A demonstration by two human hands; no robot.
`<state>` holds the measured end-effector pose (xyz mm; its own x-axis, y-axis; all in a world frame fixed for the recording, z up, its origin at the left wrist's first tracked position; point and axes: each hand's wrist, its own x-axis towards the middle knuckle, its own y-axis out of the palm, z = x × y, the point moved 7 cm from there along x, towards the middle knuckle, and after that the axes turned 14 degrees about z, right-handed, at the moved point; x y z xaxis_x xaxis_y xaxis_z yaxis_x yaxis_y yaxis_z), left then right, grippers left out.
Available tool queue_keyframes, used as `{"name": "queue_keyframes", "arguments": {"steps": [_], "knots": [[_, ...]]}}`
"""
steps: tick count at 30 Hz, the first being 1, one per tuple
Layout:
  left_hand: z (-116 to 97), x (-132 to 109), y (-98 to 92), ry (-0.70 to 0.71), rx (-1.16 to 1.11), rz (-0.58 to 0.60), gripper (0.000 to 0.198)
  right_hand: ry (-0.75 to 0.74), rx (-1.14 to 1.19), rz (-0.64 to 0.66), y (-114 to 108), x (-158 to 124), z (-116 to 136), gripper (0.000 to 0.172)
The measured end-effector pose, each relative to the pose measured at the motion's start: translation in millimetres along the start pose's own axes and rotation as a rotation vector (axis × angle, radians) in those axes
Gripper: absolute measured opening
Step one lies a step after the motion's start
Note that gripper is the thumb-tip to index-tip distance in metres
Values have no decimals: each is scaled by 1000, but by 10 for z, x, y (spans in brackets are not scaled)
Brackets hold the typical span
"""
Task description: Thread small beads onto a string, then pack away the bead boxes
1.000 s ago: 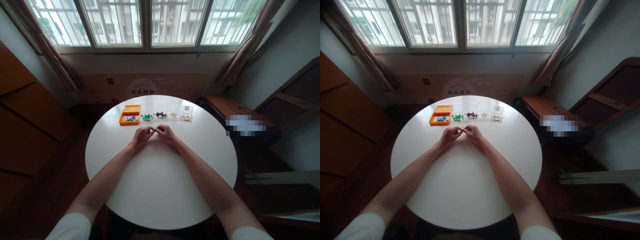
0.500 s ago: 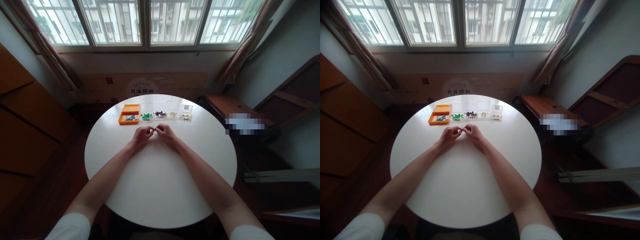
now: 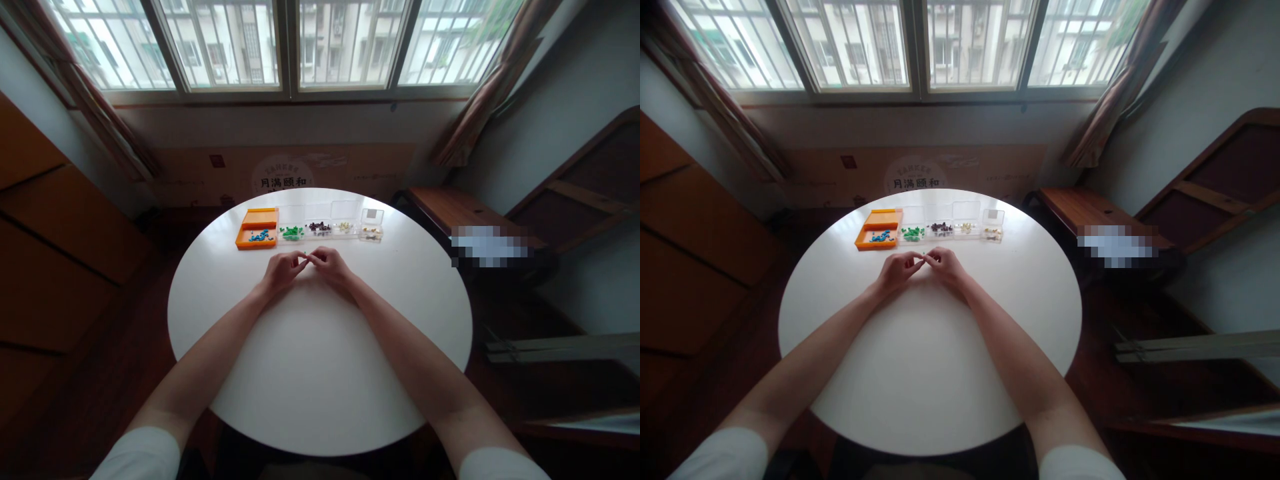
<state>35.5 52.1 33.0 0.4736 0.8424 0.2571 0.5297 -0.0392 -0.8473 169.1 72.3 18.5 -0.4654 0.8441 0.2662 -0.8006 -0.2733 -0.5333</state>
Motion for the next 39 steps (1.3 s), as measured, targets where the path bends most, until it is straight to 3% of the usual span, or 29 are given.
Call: {"name": "queue_keyframes", "arguments": {"steps": [29, 33, 39], "knots": [[23, -1, -21, -9, -53, -52, 23, -6, 29, -36, -12, 4, -40, 27], [183, 21, -94, -76, -323, -169, 25, 7, -1, -51, -30, -16, -22, 27], [685, -36, -202, -296, -842, -486, 35, 18, -10, -29, -19, -21, -9, 28]]}}
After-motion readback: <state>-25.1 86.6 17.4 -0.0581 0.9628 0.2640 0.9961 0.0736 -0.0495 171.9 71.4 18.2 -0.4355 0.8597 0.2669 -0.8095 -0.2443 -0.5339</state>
